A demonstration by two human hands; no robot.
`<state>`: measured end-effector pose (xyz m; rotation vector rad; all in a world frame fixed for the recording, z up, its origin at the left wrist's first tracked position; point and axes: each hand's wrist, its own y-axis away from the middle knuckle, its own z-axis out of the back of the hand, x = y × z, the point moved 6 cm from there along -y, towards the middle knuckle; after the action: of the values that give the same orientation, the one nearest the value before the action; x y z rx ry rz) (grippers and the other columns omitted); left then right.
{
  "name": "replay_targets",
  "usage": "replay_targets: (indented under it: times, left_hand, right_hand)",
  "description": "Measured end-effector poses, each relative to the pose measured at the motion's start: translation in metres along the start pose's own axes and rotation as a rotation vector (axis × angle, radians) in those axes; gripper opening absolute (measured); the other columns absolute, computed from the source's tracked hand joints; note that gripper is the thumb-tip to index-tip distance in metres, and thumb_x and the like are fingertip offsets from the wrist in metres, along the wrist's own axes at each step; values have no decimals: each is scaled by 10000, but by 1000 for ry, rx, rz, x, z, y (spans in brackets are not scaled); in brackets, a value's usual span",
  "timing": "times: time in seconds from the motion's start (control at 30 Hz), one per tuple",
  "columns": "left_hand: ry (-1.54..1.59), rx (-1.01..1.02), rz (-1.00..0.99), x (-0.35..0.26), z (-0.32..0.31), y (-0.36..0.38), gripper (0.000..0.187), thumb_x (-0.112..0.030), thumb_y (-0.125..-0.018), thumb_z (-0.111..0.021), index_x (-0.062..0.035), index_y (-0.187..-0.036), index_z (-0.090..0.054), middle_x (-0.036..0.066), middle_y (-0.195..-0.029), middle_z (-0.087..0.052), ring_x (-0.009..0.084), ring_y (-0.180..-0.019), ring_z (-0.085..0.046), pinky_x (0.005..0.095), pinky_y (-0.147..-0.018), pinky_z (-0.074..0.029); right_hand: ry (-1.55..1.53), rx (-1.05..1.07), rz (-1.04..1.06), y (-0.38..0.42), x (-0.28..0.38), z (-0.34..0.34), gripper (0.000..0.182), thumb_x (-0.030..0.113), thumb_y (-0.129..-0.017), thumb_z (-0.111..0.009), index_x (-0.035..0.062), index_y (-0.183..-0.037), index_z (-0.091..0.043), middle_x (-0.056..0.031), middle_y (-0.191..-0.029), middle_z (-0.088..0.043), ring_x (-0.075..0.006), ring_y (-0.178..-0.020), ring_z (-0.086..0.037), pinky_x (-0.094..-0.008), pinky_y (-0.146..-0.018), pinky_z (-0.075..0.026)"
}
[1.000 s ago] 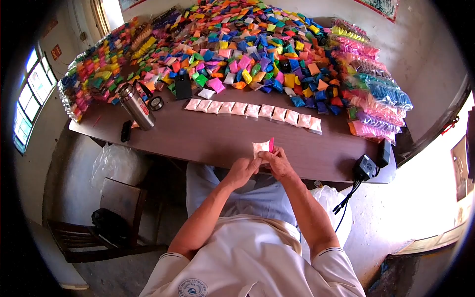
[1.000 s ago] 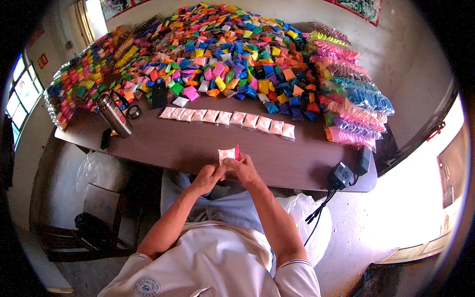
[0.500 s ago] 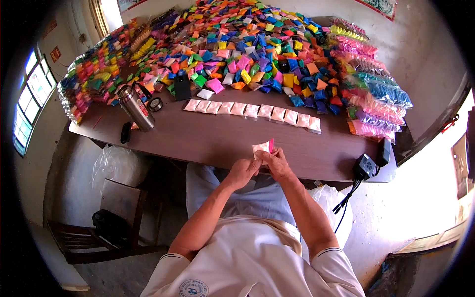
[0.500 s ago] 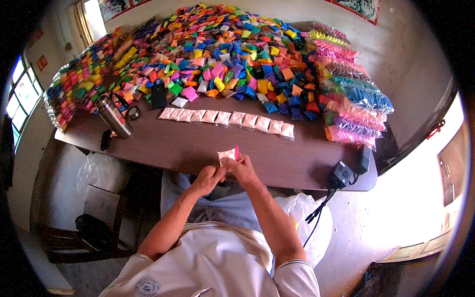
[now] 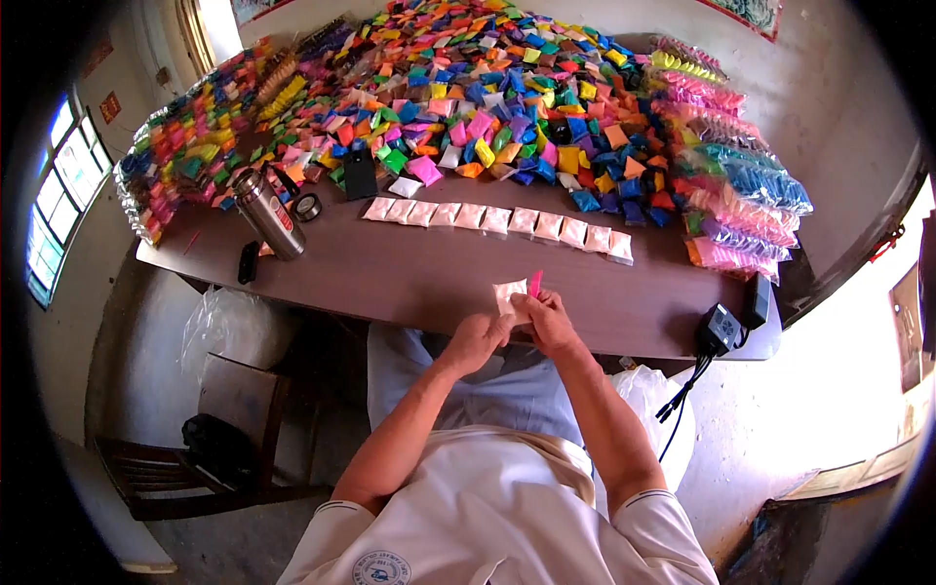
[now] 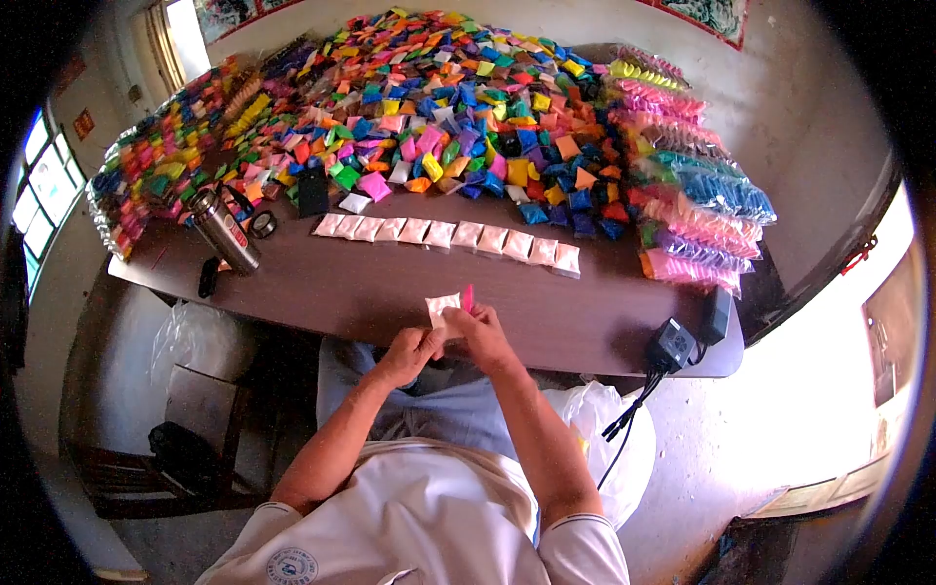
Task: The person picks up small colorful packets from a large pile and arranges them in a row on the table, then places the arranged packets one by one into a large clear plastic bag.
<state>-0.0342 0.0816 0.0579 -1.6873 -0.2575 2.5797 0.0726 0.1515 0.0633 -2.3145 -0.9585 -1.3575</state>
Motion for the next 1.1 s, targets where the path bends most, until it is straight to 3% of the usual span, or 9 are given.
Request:
replay_targets:
  times: [0.03,0.17,0.27,0.33,0.63,0.77,0.83,0.93,1.1]
  left_hand:
    - [-1,1,-1,-6,1,1,598,-550,-966,-376,-41,-692,-532,77,-626,-523,222,-612,-521,353,-606,-409]
    - [25,13,-2,-2,-1,0,602,-550,-967,-377,-35,-700,-538,76,-621,-515,218,-608,-515,351,-604,-408]
    - [43,8,4,-3,0,-1,615,-562,-966,-369,-32,-702,-537,78,-620,-513,219,-608,-515,354,-604,-408]
    - [46,8,6,-10,2,-1,624,-571,-964,-362,-32,-702,-534,79,-618,-511,220,-609,-515,356,-603,-407]
    - [-38,27,28,-10,-2,-1,632,-582,-958,-366,-29,-706,-543,89,-614,-527,227,-604,-536,355,-598,-414]
    - [25,9,10,-1,0,-2,626,-576,-959,-367,-33,-691,-530,83,-611,-525,227,-598,-526,359,-598,-414]
    - [23,14,16,3,0,-3,619,-568,-961,-370,-34,-690,-526,80,-613,-525,225,-595,-521,359,-598,-413]
    - [36,21,26,0,0,-1,600,-548,-966,-374,-37,-686,-519,78,-616,-521,218,-593,-512,358,-600,-412]
    - [31,8,9,-12,1,0,585,-534,-973,-368,-44,-689,-515,73,-610,-509,208,-597,-508,353,-598,-406]
  right_hand:
    - [-4,-15,24,1,1,-2,167,157,-904,-607,62,-767,-625,-8,-723,-612,-98,-563,-538,-238,-490,-437]
    - [-2,-63,101,0,2,4,166,155,-908,-599,59,-774,-619,-17,-723,-614,-103,-567,-544,-237,-497,-444]
    - [-80,50,-47,7,9,-8,137,136,-907,-594,28,-823,-609,-32,-724,-621,-128,-577,-576,-252,-527,-476]
    - [-100,45,-1,2,6,-5,160,137,-911,-563,-17,-878,-591,-147,-719,-657,-233,-550,-645,-325,-492,-525]
    - [127,121,113,-8,-1,-4,147,124,-904,-590,-22,-890,-601,-130,-660,-655,-219,-517,-634,-308,-482,-518]
    - [47,100,95,-1,7,-12,173,138,-916,-580,-30,-887,-607,-123,-675,-652,-223,-523,-634,-317,-482,-523]
    - [-229,-80,-45,3,7,-8,213,154,-944,-541,-39,-889,-614,-126,-701,-649,-229,-532,-635,-329,-484,-527]
    - [-130,66,-8,-1,5,-5,151,108,-933,-563,2,-869,-649,-74,-785,-662,-163,-685,-645,-289,-604,-529]
    - [-81,48,51,-4,1,0,181,135,-942,-559,-11,-874,-641,-82,-797,-661,-167,-667,-643,-288,-582,-524]
